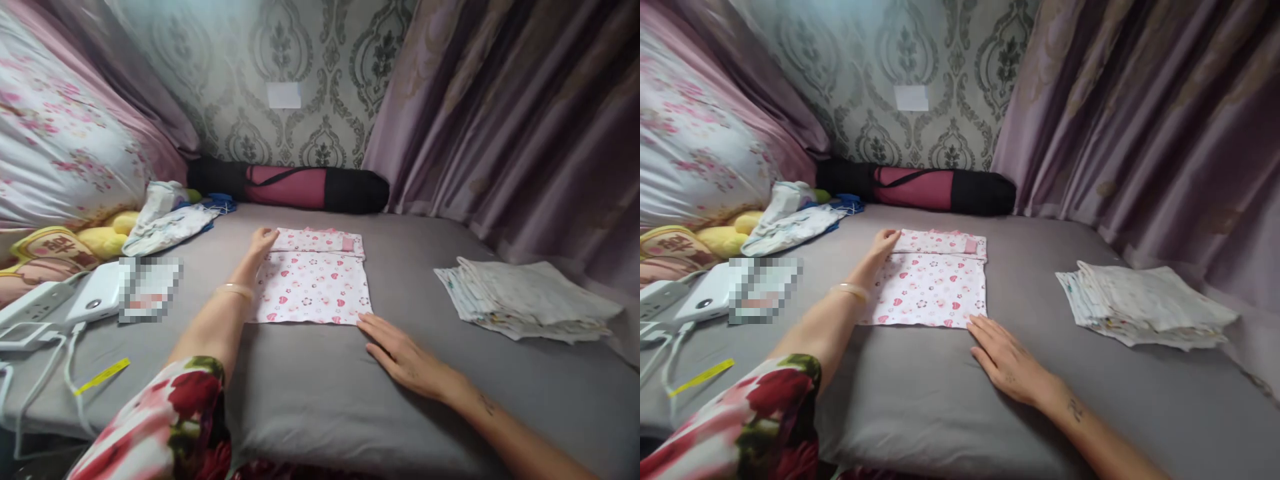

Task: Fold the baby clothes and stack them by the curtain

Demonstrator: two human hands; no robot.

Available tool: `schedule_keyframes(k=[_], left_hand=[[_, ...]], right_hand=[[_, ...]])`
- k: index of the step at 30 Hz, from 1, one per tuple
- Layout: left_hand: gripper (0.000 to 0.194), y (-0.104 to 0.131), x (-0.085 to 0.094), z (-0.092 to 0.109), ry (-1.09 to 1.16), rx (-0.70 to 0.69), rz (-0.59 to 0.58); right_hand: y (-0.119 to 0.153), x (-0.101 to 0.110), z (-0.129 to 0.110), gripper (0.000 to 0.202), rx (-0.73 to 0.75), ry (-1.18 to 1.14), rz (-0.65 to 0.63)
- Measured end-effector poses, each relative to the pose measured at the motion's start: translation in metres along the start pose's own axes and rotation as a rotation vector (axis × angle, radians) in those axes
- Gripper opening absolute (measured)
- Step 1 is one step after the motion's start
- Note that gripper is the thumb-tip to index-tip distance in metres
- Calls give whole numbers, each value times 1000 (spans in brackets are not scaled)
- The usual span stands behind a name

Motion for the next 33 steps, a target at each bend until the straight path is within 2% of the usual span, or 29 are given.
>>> schedule_keyframes(k=[1, 3, 5, 7, 9, 12, 15, 18, 22, 28, 33], left_hand=[[29, 3, 7, 5, -33, -16, -19], [27, 17, 13, 25, -95, -106, -161], [29, 44, 11, 47, -163, -176, -369], [32, 85, 1, 65, -252, -241, -632], [33, 128, -4, 73, -338, -271, -800], [32, 178, -6, 65, -450, -267, -922], [30, 205, 1, 55, -538, -340, -905], [25, 217, 15, 53, -598, -425, -814], [22, 230, 24, 59, -613, -528, -783], [36, 232, 19, 61, -627, -583, -791], [48, 231, 21, 57, -611, -631, -789]], right_hand=[[3, 3, 1, 49, 26, -2, 49], [6, 11, 4, 43, 67, 9, 146], [4, 19, 6, 37, 91, 41, 213], [-1, 24, 4, 31, 119, 84, 237], [-7, 26, -1, 26, 147, 139, 238], [-12, 28, -5, 23, 144, 241, 231], [-14, 29, -6, 25, 116, 281, 216], [-13, 30, -6, 29, 114, 256, 172], [-16, 25, -4, 33, 66, 285, 90], [-25, 24, -1, 31, -67, 364, 88], [-23, 30, -2, 35, 38, 177, 126]])
Point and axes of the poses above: each hand's wrist, its own y-axis away from the middle knuckle, its own x-axis out of the back of the hand, z = x × y, the point moved 9 cm from there along -y, towards the middle knuckle, and after that the axes turned 13 degrees about -z, right-handed, at the moved point
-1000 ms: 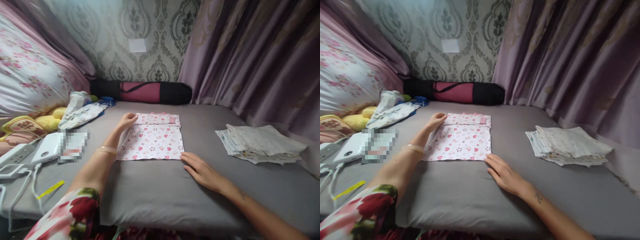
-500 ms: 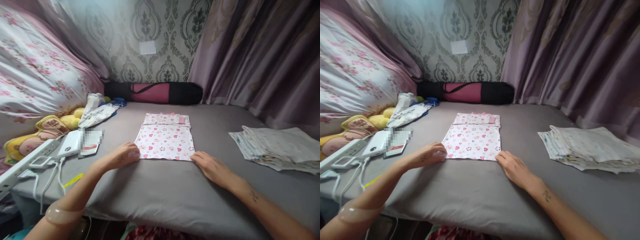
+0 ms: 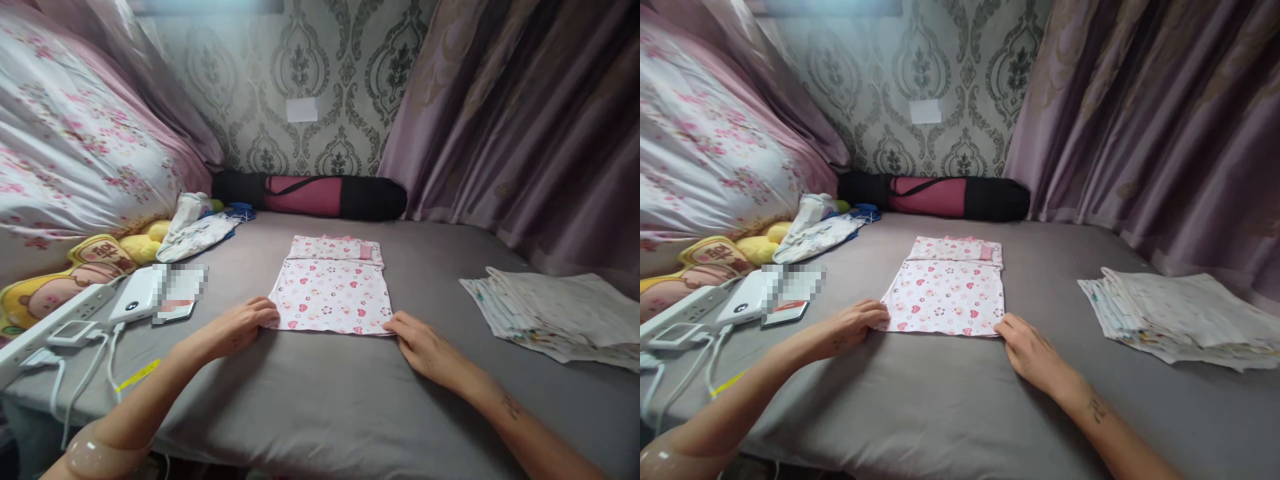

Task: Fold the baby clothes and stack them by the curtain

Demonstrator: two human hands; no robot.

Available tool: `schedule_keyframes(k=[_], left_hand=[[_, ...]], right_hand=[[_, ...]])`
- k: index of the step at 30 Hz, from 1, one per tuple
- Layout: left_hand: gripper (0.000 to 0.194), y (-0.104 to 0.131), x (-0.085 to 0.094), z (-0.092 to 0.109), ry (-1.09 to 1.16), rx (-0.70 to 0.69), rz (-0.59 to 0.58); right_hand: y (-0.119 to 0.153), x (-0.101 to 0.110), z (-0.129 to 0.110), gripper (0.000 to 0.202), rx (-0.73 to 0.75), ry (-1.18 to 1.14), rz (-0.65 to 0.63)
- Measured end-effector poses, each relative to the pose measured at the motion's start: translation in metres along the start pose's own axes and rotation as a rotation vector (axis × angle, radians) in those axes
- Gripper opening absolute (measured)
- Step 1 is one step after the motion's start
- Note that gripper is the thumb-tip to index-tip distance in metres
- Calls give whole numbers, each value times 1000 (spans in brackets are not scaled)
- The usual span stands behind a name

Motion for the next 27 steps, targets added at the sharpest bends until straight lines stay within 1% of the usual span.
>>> schedule_keyframes(k=[3, 6, 8, 10, 13, 15, 17, 19, 23, 27], left_hand=[[42, 2, 1, -3, -23, -30, 33], [35, 2, -2, -13, 12, -18, 51], [32, 3, -5, -23, 76, 16, 70], [30, 6, -1, -33, 170, 88, 140], [30, 11, 9, -47, 360, 267, 232], [31, 10, 21, -47, 474, 338, 287], [30, 5, 36, -44, 575, 342, 382], [30, -3, 48, -46, 683, 343, 492], [33, -19, 61, -62, 814, 371, 677], [35, -42, 70, -84, 842, 382, 792]], right_hand=[[1, 2, 6, 35, 45, -111, 47], [2, -1, 16, 29, 10, -151, 78], [2, -4, 22, 25, -25, -165, 82], [1, -3, 26, 23, -59, -182, 95], [-1, 7, 33, 19, -103, -212, 173], [-4, 16, 38, 17, -119, -241, 255], [-7, 26, 47, 15, -141, -290, 352], [-12, 33, 59, 16, -184, -357, 440], [-29, 37, 89, 26, -305, -532, 509], [-55, 39, 114, 37, -368, -668, 591]])
Point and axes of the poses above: each hand's wrist, its own y-axis away from the middle knuckle, its own x-axis out of the back of the hand, z = x × y, the point moved 9 cm from there along -y, towards the middle knuckle, and after that the axes turned 13 degrees about -z, right-handed, at the moved point
